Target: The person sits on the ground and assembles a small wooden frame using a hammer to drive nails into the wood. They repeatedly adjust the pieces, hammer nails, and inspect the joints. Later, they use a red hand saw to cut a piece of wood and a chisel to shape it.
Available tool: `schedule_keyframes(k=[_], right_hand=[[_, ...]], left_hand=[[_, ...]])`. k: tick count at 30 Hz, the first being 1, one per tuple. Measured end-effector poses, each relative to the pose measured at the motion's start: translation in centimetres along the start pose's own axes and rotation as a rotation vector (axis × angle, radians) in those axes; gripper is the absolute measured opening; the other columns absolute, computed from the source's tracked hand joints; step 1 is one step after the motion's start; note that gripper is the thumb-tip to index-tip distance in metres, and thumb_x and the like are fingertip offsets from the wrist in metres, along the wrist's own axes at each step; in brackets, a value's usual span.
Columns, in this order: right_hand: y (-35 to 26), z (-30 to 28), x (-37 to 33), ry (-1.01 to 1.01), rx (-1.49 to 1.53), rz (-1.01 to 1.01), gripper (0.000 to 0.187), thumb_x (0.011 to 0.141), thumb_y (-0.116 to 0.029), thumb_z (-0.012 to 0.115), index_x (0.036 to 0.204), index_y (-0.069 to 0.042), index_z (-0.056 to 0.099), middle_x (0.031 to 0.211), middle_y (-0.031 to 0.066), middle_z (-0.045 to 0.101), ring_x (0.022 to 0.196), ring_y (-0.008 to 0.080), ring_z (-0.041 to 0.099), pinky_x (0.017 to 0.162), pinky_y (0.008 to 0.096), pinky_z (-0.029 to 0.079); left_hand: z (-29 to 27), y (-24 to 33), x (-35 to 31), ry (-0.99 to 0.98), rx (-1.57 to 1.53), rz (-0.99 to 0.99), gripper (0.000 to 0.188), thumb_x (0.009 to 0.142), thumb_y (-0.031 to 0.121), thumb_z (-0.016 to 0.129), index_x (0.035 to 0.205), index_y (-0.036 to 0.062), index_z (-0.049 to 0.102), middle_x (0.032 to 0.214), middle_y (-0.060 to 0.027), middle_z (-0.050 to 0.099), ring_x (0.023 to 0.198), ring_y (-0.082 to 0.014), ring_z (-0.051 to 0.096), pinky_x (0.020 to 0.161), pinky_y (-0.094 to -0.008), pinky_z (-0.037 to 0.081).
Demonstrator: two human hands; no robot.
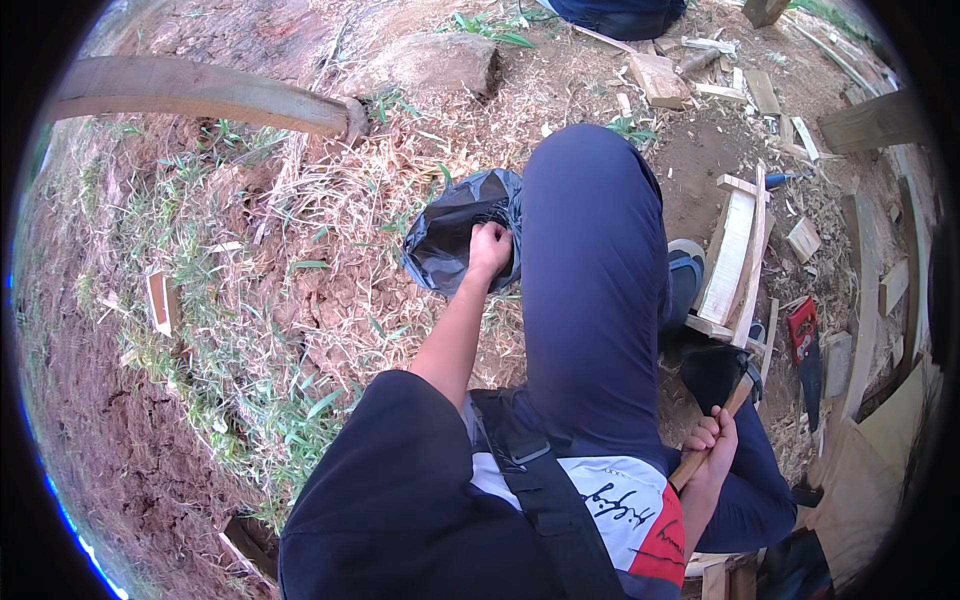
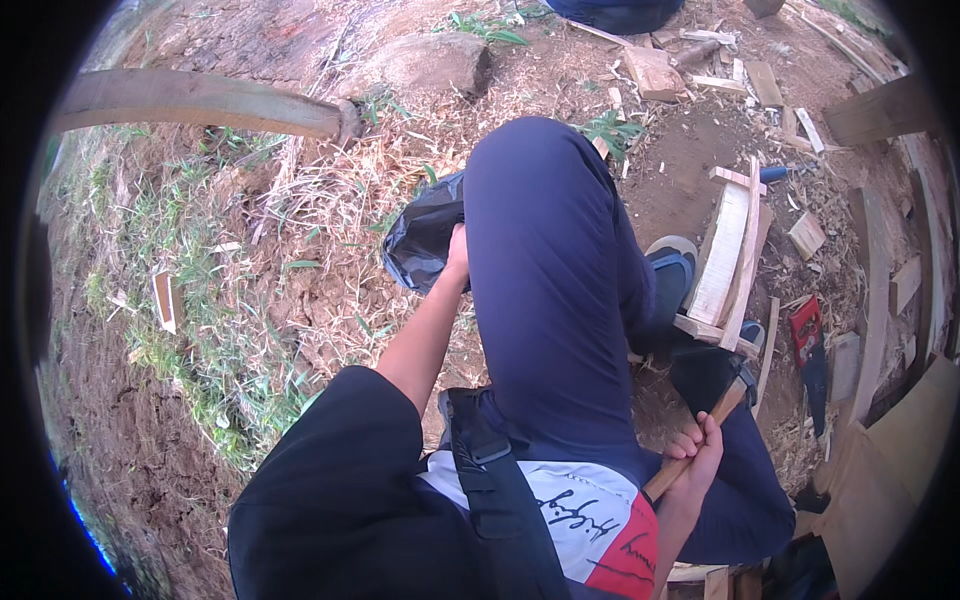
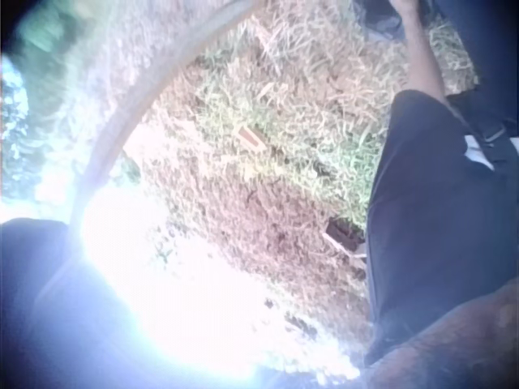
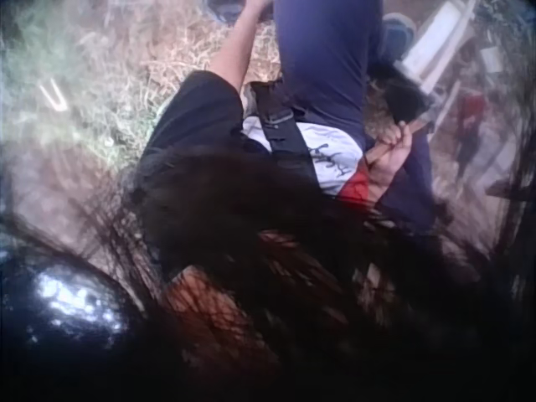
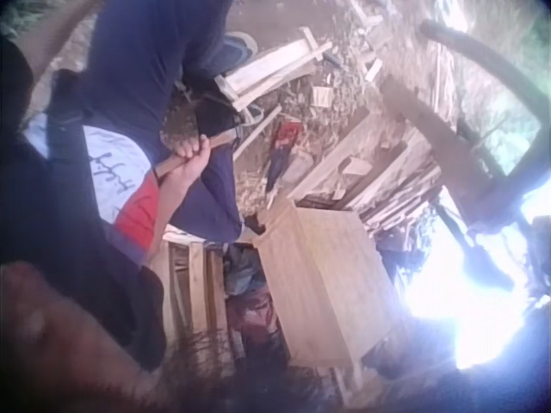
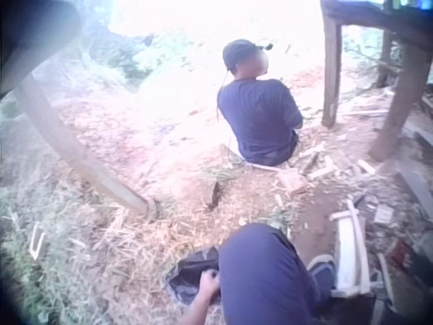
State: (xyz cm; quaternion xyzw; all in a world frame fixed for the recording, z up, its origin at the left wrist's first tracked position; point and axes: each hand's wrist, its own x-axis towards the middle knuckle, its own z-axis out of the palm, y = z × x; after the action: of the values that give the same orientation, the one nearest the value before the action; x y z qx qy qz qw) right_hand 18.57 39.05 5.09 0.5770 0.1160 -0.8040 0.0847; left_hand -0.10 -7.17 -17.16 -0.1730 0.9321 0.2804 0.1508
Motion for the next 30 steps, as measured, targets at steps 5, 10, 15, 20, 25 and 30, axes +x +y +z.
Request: schedule_keyframes(k=[5, 10, 15, 20, 25, 30], right_hand=[[-0.5, -1.1, 0.1, 0.005, -0.011, -0.033, 0.012, 0.095, -0.024, 0.050, 0.093, -0.013, 0.054, 0.061, -0.0057, 0.043, 0.043, 0.0041, 0.041, 0.038, 0.0207, 0.038], [-0.6, -2.0, 0.6, 0.004, 0.006, -0.024, 0.018, 0.095, -0.025, 0.050, 0.091, -0.010, 0.057, 0.060, -0.0066, 0.044, 0.043, 0.0040, 0.042, 0.039, 0.0201, 0.038], [-0.6, -2.3, 0.8, 0.006, 0.023, 0.008, 0.014, 0.096, -0.025, 0.049, 0.093, -0.012, 0.054, 0.061, -0.0057, 0.045, 0.043, 0.0049, 0.043, 0.038, 0.0211, 0.040], [-0.7, -2.1, 0.8, -0.008, 0.032, 0.007, 0.015, 0.096, -0.025, 0.048, 0.092, -0.013, 0.055, 0.060, -0.0056, 0.046, 0.043, 0.0050, 0.044, 0.038, 0.0213, 0.041], [-0.7, -2.7, 0.9, -0.006, 0.038, 0.006, 0.015, 0.096, -0.025, 0.049, 0.092, -0.013, 0.055, 0.060, -0.0059, 0.045, 0.043, 0.0048, 0.043, 0.038, 0.0214, 0.041], [-0.5, -2.7, 0.7, 0.001, 0.055, -0.005, 0.016, 0.095, -0.024, 0.051, 0.088, -0.010, 0.057, 0.060, -0.0057, 0.046, 0.044, 0.0042, 0.044, 0.038, 0.0200, 0.039]], left_hand=[[-4.3, 2.1, -1.3, -0.063, -0.872, -0.413, 0.016, 0.091, 0.026, 0.062, 0.092, 0.0103, 0.062, 0.079, 0.0029, 0.058, 0.073, -0.0061, 0.053, 0.063, -0.0255, 0.046], [-9.0, 3.7, -3.0, -0.047, -1.083, -0.416, 0.011, 0.091, 0.026, 0.063, 0.093, 0.0150, 0.062, 0.086, 0.0068, 0.060, 0.082, -0.0070, 0.058, 0.070, -0.0279, 0.048], [-11.4, 3.4, -3.2, -0.094, -1.108, -0.445, 0.013, 0.090, 0.027, 0.065, 0.095, 0.0154, 0.062, 0.088, 0.0063, 0.061, 0.083, -0.0075, 0.059, 0.071, -0.0282, 0.048], [-11.9, 3.4, -3.4, -0.116, -1.134, -0.447, 0.013, 0.090, 0.026, 0.064, 0.095, 0.0144, 0.062, 0.088, 0.0049, 0.063, 0.083, -0.0084, 0.060, 0.069, -0.0281, 0.049], [-12.0, 3.3, -3.7, -0.105, -1.117, -0.493, 0.013, 0.091, 0.026, 0.063, 0.094, 0.0138, 0.062, 0.087, 0.0040, 0.063, 0.082, -0.0091, 0.061, 0.067, -0.0280, 0.049], [-12.0, 3.2, -3.7, -0.081, -0.947, -0.622, 0.018, 0.089, 0.029, 0.065, 0.095, 0.0120, 0.062, 0.087, 0.0018, 0.063, 0.079, -0.0098, 0.059, 0.067, -0.0278, 0.048]])
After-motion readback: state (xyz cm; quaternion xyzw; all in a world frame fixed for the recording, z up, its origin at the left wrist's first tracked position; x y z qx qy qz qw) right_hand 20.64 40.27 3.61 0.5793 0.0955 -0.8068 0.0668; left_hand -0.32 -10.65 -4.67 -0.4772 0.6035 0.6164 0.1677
